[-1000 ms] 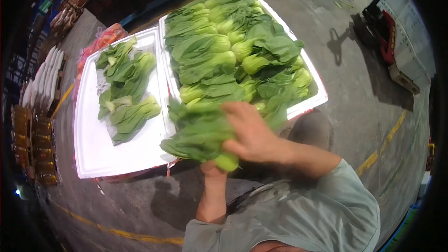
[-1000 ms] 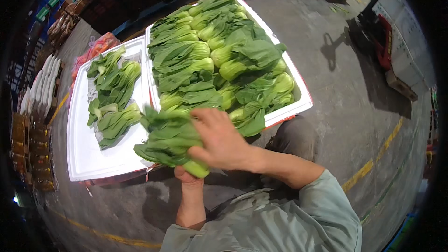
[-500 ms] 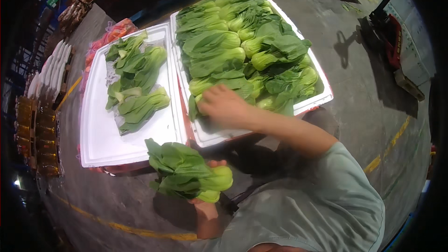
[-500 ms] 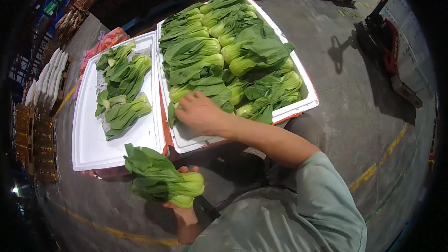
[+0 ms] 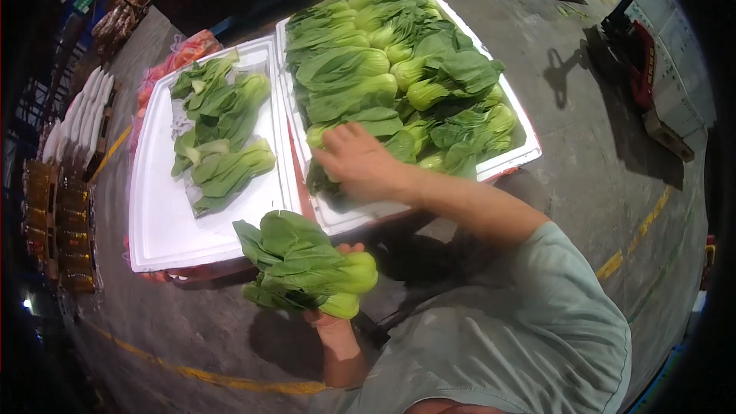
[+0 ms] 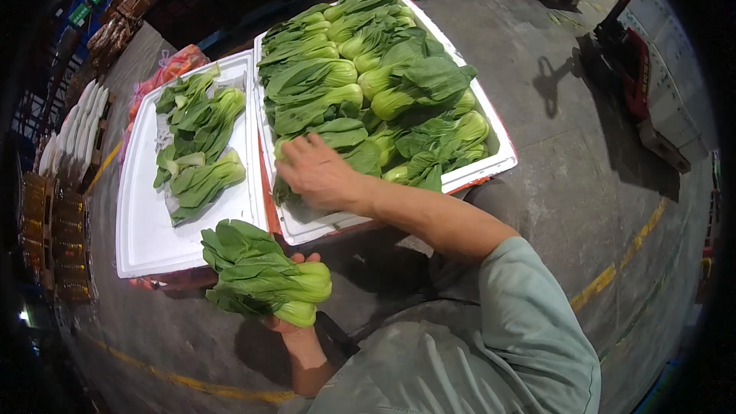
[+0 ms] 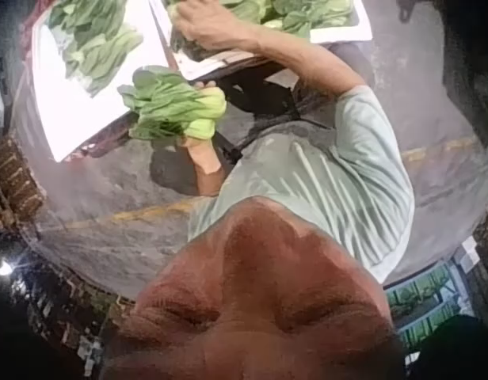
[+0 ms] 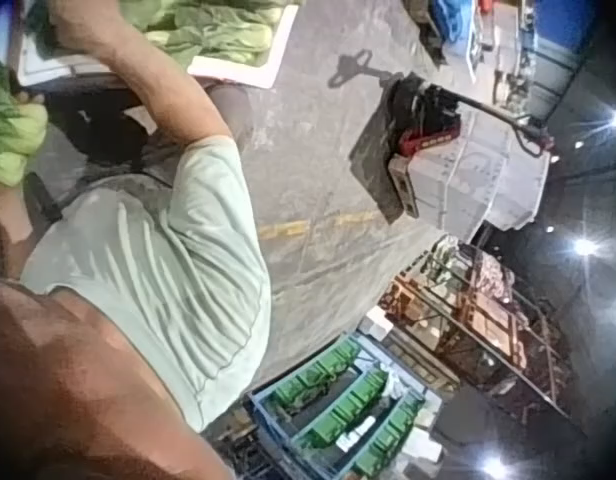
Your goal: Sorting and packing heads of bok choy into a styrofoam shipping container in a warehouse.
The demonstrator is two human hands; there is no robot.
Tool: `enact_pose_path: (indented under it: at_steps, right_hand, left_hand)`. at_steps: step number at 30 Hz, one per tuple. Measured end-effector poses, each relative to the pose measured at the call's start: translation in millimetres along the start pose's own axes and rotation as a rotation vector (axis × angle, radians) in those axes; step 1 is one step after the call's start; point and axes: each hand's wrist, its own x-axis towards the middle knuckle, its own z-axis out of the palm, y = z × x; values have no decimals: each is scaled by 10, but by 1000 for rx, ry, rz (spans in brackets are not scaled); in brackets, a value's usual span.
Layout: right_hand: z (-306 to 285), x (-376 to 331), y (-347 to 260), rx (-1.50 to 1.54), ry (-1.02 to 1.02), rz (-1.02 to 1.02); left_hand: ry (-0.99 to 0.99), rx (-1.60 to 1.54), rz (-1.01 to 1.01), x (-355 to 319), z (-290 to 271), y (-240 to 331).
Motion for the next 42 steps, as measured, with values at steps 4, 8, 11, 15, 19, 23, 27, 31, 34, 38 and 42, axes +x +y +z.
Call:
enact_pose_path:
  at_steps: [4,8,11,15,19,23,27,31,34,38,42]
  right_hand:
    - [-327,-236,161,248,305,104]
    - [-818,-641,437,263,566,271]
    - [-969,-1009,778,789,834,492]
    - [-779,-1513,1094,1217,1028,647]
    - [-738,-1612,1089,1196,1059,737]
    - [-779,-1645,1058,1543,1045,661]
    - [-754,-1755,1145,1650,1052,554]
    - [-822,-1833,1247,1317,981,787]
    - [-859,-1790,1247,1089,870,969]
    - [-889,-1668,1099,158,548,893]
    - [-990,-1266,602,58,480,504]
  left_hand:
    - [23,-48,-5,-13,-29,31]
    - [51,31,1,39,-115,47]
    - [71,10,33,142,-74,1]
    - [136,-65,-19,171,1,-40]
    - [100,113,-31,193,-81,-100]
    - [304,144,152,3,-360,-144]
    - [455,137,186,-148,-414,-167]
    - [711,107,182,-171,-413,-193]
    - [442,403,218,-107,-381,-130]
    - [431,-195,153,-146,-406,-99]
    - [374,-966,109,-276,-451,-47]
